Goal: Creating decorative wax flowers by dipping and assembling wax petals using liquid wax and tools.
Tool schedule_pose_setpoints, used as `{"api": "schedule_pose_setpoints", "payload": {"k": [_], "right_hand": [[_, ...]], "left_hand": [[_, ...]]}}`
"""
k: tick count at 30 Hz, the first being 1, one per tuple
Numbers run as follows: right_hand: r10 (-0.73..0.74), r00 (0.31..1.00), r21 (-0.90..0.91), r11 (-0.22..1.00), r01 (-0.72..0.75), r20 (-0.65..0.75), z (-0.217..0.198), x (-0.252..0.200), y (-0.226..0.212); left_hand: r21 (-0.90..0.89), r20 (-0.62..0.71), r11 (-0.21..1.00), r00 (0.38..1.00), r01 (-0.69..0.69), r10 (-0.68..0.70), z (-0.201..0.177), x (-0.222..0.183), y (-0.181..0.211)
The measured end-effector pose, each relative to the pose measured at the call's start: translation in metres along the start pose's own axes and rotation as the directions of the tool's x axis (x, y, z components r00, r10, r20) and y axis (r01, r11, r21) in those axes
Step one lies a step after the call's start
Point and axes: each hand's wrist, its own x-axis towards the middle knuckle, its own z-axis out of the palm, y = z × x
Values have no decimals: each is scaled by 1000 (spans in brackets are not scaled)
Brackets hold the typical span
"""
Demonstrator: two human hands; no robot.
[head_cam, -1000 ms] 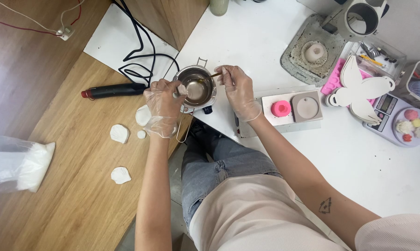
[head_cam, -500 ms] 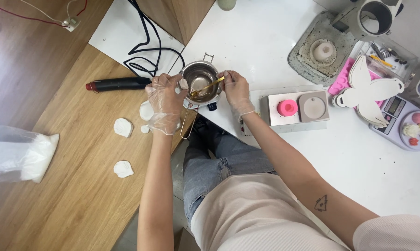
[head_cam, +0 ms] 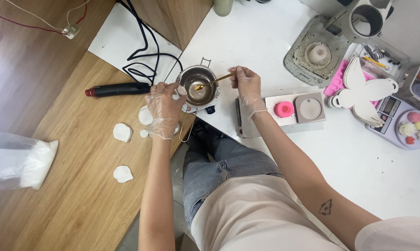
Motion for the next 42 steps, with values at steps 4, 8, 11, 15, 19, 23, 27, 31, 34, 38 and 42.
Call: {"api": "schedule_pose_setpoints", "payload": {"k": [4,8,11,15,19,23,27,31,34,38,42], "right_hand": [[-32,999,23,999,31,11,1,-8,-19],[-121,991,-18,992,122,52,4,-16,-27],[-159,985,-29,986,161,71,7,-20,-27],[-159,984,-18,987,161,77,10,-20,-27],[-140,988,-27,989,142,62,16,-28,-37],[-210,974,1,978,211,88,20,-31,-40],[-311,943,-77,944,321,114,24,-42,-49],[-368,915,-52,923,381,167,25,-50,-51],[-373,909,-73,918,391,186,24,-54,-56],[-406,887,-133,888,440,222,22,-63,-70],[-457,864,-239,833,499,212,21,-67,-71]], "left_hand": [[-33,2,999,1000,-12,13,-2,-1,10],[-54,-15,997,999,-46,45,1,1,15],[-57,-31,996,998,-64,62,1,1,18],[-83,-18,994,997,-71,69,-3,1,24],[-99,-44,990,994,-99,95,4,1,17],[-81,-47,992,995,-94,90,0,1,22],[-57,-5,997,999,-52,52,-2,4,25],[-56,-9,997,999,-51,50,-5,4,25],[-37,7,999,1000,-29,29,-9,5,27],[-39,3,998,999,-45,45,-12,4,26],[-55,-29,995,996,-83,82,-11,3,23]]}}
